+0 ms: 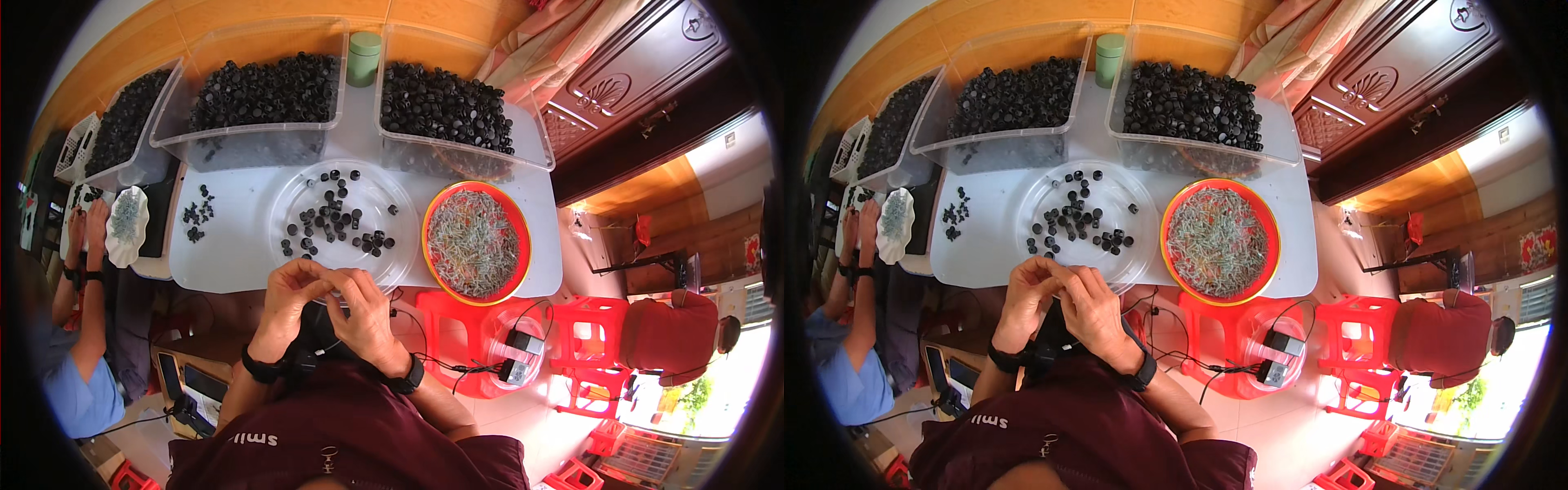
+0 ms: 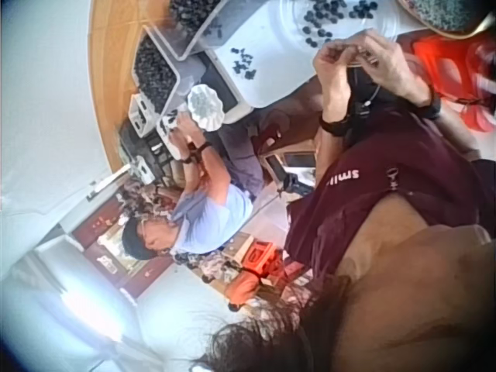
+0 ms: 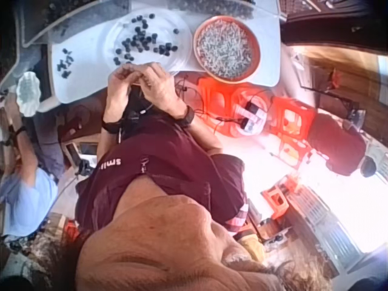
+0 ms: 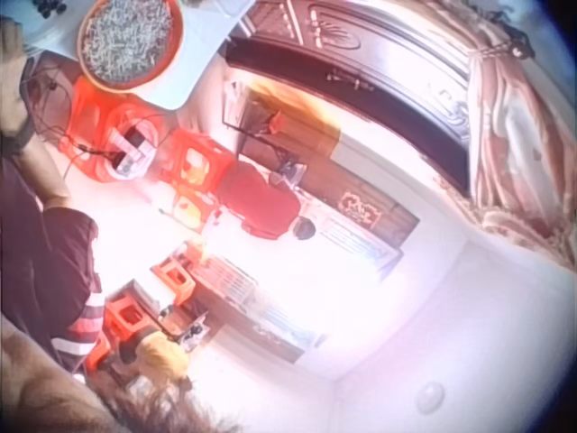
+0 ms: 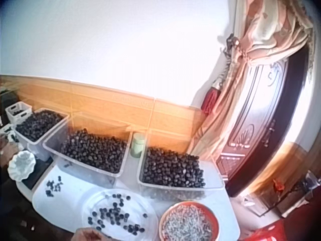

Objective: Sorting and assembling small black plastic electronic components (headphone or earbud parts) at a manufacturing workstation.

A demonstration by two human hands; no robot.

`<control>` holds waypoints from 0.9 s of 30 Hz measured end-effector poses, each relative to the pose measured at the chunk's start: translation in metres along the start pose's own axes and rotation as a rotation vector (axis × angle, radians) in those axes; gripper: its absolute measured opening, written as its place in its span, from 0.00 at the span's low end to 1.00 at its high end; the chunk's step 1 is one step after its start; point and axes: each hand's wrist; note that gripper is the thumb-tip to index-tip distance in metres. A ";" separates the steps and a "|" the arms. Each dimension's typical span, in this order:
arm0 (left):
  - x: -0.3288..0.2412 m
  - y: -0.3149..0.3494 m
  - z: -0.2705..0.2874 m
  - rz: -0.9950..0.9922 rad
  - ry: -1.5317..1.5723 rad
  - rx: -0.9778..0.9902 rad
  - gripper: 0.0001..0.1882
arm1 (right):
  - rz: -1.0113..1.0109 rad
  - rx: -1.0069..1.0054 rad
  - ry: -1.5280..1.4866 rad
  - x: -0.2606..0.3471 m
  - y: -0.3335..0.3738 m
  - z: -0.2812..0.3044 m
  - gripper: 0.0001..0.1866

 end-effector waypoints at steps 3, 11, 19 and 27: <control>-0.003 0.000 -0.001 0.046 0.024 -0.009 0.07 | -0.066 0.021 -0.135 0.000 0.002 0.001 0.17; -0.007 0.004 0.009 0.057 0.144 -0.046 0.09 | -0.258 -0.118 0.091 -0.033 0.001 0.049 0.15; -0.007 0.003 0.019 -0.045 0.122 -0.097 0.11 | -0.248 -0.093 0.768 -0.127 0.018 0.138 0.12; -0.005 0.010 0.025 -0.068 0.078 -0.113 0.11 | -0.408 -0.139 0.561 -0.125 0.005 0.126 0.04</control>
Point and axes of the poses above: each hand's wrist, its own y-axis away from the middle knuckle, its own z-axis out of the back of the hand, x = y × z, and after that the axes turned 4 degrees about y, right-handed
